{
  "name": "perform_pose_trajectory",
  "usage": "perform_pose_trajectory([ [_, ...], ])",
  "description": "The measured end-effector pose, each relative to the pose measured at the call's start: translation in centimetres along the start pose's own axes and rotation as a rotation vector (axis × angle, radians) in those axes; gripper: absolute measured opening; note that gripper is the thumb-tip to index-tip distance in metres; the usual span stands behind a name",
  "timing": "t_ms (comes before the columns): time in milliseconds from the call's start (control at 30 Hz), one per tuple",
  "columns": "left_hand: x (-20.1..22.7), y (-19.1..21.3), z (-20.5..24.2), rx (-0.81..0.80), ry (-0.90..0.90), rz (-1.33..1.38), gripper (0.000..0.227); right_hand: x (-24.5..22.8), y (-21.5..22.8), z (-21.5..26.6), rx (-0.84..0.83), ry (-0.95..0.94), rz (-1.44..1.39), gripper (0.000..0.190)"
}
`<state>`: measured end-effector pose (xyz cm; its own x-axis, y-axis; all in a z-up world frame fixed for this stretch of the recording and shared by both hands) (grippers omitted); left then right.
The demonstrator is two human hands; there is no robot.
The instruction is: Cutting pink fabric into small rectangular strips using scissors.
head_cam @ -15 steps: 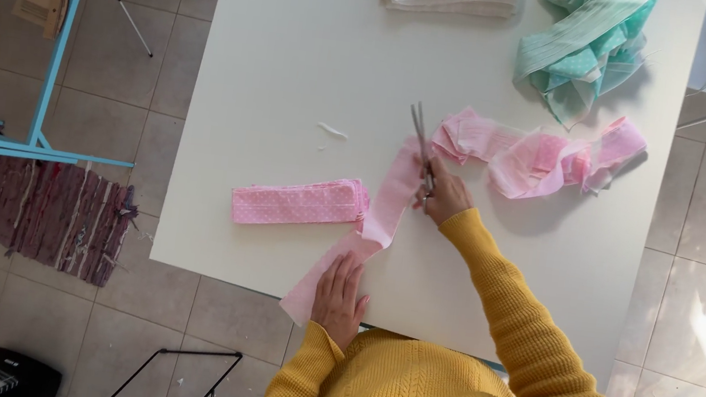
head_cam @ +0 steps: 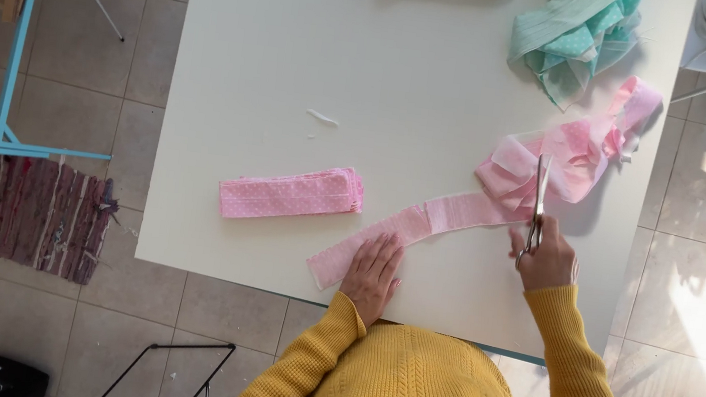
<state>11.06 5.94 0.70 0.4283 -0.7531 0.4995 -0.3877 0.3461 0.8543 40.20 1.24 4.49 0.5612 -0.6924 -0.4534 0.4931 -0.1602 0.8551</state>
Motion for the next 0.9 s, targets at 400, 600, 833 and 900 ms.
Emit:
perform_pose_trajectory([
  [400,-0.4,-1.1,-0.4,-0.071,0.072,-0.109,0.077,1.4,-12.1,12.1,-0.78,-0.276,-0.481,0.034],
  [600,-0.8,-1.0,-0.1,-0.066,0.093,-0.134,0.074,-1.6,-12.2,9.8,-0.683,-0.166,-0.431,0.037],
  [833,-0.8,-0.8,-0.2,-0.05,0.079,-0.139,0.072,-1.9,-11.8,9.7,-0.649,-0.135,-0.305,0.039],
  [900,-0.8,-0.7,-0.3,-0.044,0.065,-0.137,0.072,-2.0,-11.8,9.6,-0.645,-0.138,-0.304,0.039],
])
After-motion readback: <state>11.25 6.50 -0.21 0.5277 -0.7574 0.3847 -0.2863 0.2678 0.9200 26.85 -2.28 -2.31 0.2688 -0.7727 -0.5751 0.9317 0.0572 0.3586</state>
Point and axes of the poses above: each hand's wrist, its own z-axis away from the middle knuckle, its own y-axis out of the back of the hand, x = y × z, the point moved 9 cm from there along -z, towards the middle knuckle, and after that the axes turned 4 degrees about -y, right-handed, at the moved point
